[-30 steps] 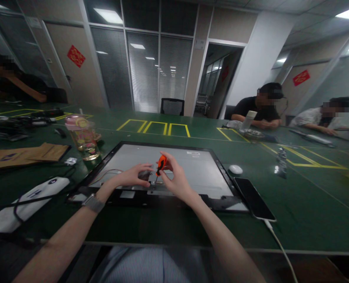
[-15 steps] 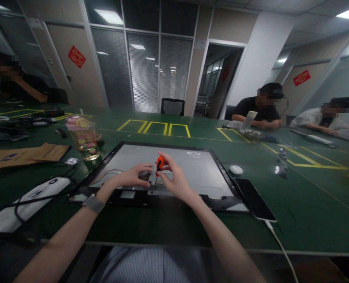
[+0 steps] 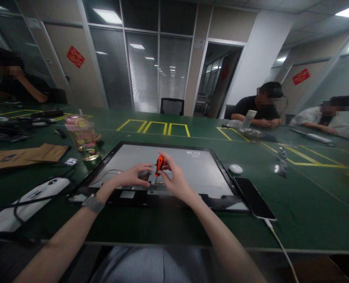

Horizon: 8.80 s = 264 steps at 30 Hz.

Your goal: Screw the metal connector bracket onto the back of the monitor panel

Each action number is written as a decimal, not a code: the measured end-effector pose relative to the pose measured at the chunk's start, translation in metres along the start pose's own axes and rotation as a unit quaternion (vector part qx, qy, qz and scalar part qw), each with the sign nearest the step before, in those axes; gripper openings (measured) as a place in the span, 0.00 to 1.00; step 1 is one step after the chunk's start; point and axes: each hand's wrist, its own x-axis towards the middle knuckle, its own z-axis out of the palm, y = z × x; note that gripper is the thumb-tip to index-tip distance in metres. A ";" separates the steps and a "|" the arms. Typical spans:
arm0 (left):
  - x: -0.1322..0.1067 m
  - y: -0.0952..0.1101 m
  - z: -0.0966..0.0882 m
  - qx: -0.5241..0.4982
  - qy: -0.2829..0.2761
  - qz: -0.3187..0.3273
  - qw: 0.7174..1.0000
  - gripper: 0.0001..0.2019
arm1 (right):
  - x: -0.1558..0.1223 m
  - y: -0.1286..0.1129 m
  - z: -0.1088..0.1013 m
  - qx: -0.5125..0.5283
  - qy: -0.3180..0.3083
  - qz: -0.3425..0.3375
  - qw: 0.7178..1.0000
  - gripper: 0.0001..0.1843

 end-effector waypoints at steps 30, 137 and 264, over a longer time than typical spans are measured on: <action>-0.001 0.004 -0.004 0.016 -0.016 -0.024 0.999 0.37 | 0.004 -0.004 -0.018 -0.211 0.188 -0.085 0.956 0.19; 0.000 0.001 -0.004 0.038 -0.026 -0.018 0.999 0.37 | -0.003 -0.001 -0.043 0.027 0.149 0.021 0.988 0.14; -0.002 0.005 -0.005 0.027 -0.025 -0.021 0.999 0.37 | 0.003 -0.001 -0.043 0.284 0.121 0.077 0.948 0.08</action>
